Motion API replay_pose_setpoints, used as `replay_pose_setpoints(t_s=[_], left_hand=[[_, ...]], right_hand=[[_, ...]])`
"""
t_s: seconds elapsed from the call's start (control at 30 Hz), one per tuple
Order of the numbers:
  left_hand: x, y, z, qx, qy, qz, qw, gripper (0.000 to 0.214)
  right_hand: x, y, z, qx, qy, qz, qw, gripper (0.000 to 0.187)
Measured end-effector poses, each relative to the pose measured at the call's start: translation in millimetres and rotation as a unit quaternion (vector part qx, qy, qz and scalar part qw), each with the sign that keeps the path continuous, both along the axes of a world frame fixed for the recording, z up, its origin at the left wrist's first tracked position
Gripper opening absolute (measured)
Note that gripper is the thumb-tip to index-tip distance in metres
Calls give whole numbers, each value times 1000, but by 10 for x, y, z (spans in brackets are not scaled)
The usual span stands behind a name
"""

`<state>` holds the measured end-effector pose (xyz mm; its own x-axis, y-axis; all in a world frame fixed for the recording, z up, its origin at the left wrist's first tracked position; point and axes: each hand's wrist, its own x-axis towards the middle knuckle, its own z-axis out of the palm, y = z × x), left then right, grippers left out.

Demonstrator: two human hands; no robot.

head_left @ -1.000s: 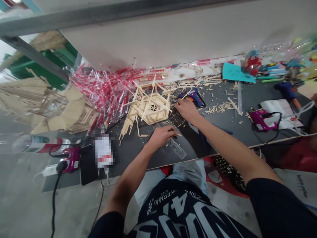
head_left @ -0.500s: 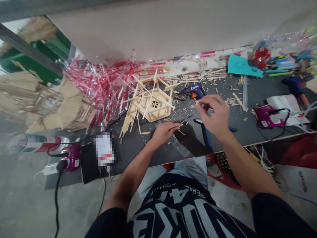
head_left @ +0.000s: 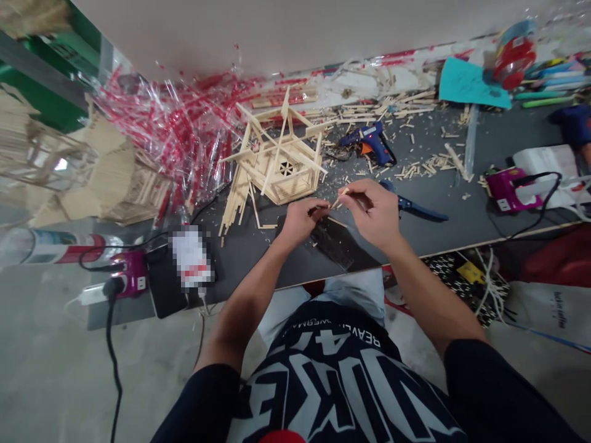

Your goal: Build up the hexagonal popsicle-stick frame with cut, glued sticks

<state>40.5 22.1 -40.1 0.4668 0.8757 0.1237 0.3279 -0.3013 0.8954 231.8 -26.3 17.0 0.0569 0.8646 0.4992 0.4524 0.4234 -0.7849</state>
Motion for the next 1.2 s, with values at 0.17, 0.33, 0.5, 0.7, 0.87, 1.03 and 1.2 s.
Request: replay_pose_setpoints(t_s=[0.17, 0.33, 0.5, 0.7, 0.87, 1.03, 1.2], left_hand=[[12, 27, -10, 10, 40, -9, 999, 11], [-5, 37, 3, 27, 62, -34, 997, 11], [-34, 57, 20, 35, 67, -61, 995, 15], [-39, 63, -5, 24, 52, -52, 997, 12], [-51, 62, -9, 14, 38, -61, 997, 14], [-34, 71, -11, 14, 29, -73, 997, 17], [-13, 86, -69, 28, 30, -76, 996, 14]], right_hand=[[17, 31, -11, -40, -40, -7, 998, 42], [21, 31, -88, -62, -50, 8, 997, 25], [11, 9, -206, -94, -64, 12, 993, 13], [-2, 0, -300, -85, -56, 16, 995, 12], [1, -21, -362, -57, -38, 14, 998, 14], [8, -29, -375, -73, -32, 16, 997, 14], [33, -1, -394, -103, -38, 11, 994, 15]])
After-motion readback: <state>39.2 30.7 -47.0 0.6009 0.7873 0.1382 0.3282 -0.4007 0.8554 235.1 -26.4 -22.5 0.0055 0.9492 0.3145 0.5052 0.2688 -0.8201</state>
